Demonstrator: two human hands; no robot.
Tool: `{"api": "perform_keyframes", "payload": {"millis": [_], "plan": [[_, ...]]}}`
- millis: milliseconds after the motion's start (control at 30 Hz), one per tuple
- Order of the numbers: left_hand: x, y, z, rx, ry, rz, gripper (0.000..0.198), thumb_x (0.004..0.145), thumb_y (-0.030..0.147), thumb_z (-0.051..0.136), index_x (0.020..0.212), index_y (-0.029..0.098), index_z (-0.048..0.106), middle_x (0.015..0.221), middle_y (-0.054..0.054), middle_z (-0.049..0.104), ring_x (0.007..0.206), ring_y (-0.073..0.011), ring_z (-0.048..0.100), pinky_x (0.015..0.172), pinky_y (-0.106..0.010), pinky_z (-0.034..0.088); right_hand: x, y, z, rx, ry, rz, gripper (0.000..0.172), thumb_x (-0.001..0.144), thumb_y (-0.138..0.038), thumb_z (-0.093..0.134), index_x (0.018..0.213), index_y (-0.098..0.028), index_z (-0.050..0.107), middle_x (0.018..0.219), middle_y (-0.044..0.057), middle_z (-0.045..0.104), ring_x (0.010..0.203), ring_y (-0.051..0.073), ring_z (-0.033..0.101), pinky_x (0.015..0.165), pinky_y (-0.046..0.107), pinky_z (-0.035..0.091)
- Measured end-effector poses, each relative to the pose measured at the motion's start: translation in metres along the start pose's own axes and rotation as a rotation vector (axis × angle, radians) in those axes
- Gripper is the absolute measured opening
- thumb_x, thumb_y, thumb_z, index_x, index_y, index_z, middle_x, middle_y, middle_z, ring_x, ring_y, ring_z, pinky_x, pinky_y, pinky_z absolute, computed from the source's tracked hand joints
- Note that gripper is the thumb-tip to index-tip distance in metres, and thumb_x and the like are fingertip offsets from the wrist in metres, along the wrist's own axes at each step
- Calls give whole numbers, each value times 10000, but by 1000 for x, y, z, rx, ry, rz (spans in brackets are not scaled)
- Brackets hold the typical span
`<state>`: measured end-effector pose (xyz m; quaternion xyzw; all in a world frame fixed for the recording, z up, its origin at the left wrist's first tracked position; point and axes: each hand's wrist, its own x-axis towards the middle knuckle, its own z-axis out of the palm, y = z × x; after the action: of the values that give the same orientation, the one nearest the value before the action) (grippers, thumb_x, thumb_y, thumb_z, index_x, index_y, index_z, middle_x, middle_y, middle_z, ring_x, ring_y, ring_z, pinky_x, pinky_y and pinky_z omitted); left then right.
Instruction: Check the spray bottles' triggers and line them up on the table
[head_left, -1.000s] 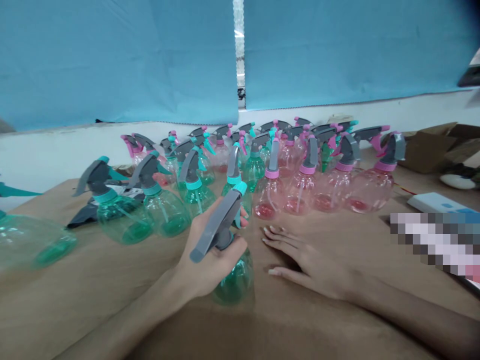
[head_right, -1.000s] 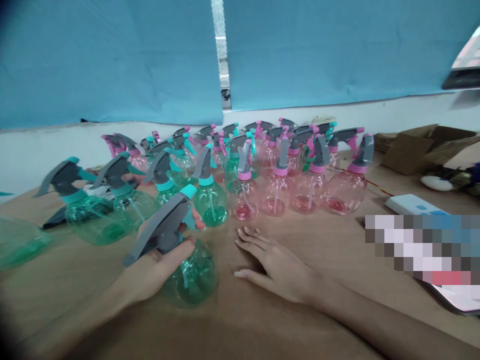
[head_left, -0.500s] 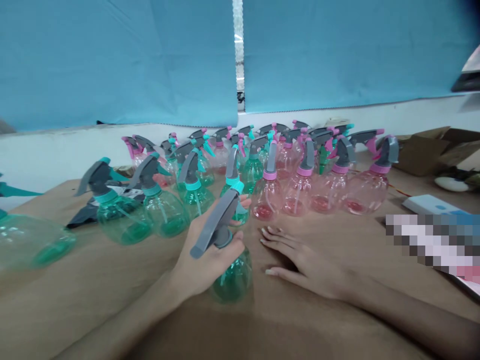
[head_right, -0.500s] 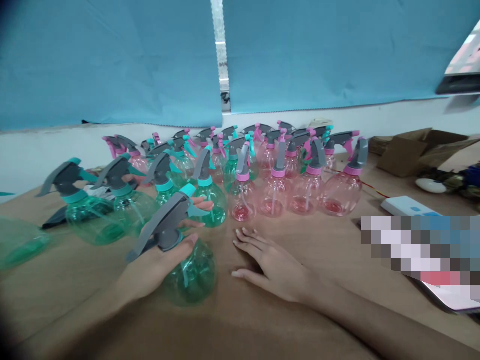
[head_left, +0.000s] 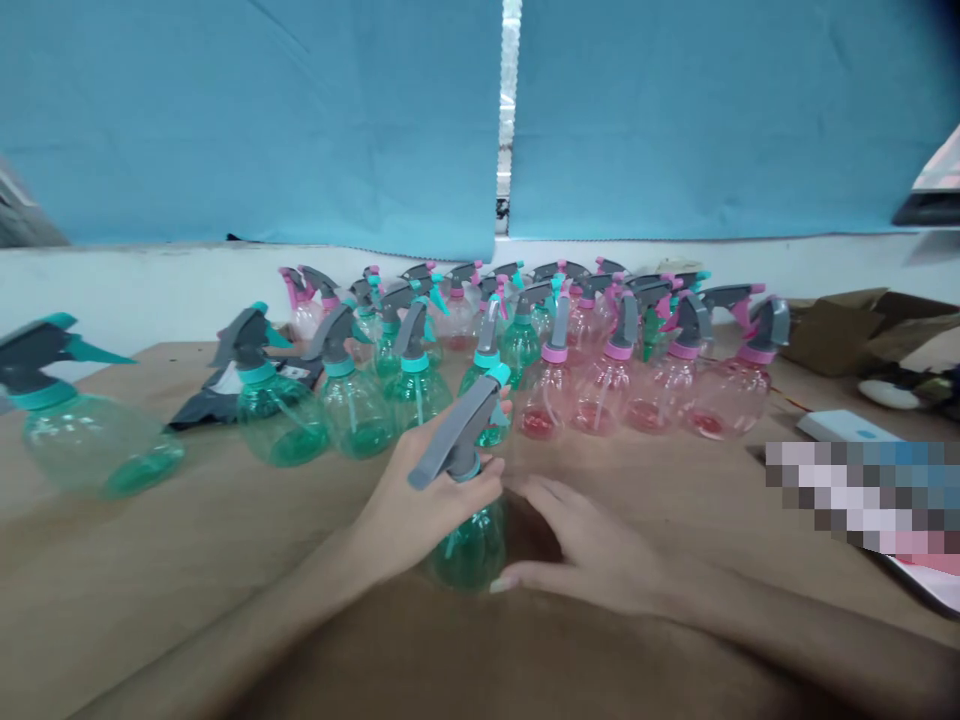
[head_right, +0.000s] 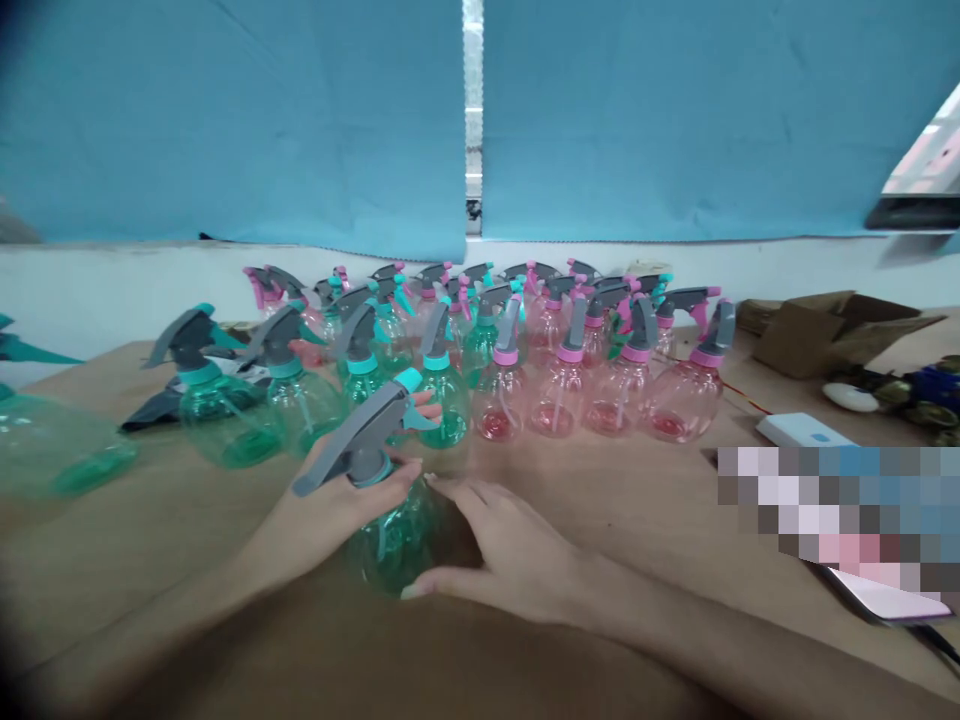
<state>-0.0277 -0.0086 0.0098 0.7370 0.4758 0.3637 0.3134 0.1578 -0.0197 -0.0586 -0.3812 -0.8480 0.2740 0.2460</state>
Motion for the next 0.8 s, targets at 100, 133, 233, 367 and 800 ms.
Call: {"api": "perform_keyframes", "payload": {"millis": [100,133,233,367,800], "plan": [[-12,-4,-9,46,17,-40,396,786,301,582,1180,305,550,829,12,664,737,-185,618,621,-288,487,14,-20,10,78,3,-15,762,713,-547,683,1339,-217,400,1278,115,556,1142,310,536,917,462,442],[-17,-7,-13,48,27,-45,380,787,327,589,1165,302,559,825,10,661,738,-190,615,609,-288,484,19,-26,14,93,3,-20,774,700,-545,695,1336,-218,399,1283,119,551,1139,315,537,908,464,444],[-31,-17,-29,40,91,-32,387,784,395,613,1156,301,558,851,4,660,763,-195,613,625,-296,495,32,-42,27,99,5,-43,796,685,-544,707,1337,-215,389,1300,130,532,1145,319,530,907,467,436],[-53,-30,-55,117,228,-4,463,753,428,651,1187,313,536,813,20,660,710,-186,616,631,-306,516,50,-62,49,95,-27,-57,795,669,-577,704,1316,-228,400,1252,117,561,1124,309,539,888,464,445],[-127,-96,-148,554,500,-80,338,812,474,556,1042,230,599,1043,-67,665,987,-282,609,825,-411,483,140,-114,100,66,-190,-288,778,745,-569,638,1389,-252,340,1353,98,493,1199,280,491,962,455,420]]}}
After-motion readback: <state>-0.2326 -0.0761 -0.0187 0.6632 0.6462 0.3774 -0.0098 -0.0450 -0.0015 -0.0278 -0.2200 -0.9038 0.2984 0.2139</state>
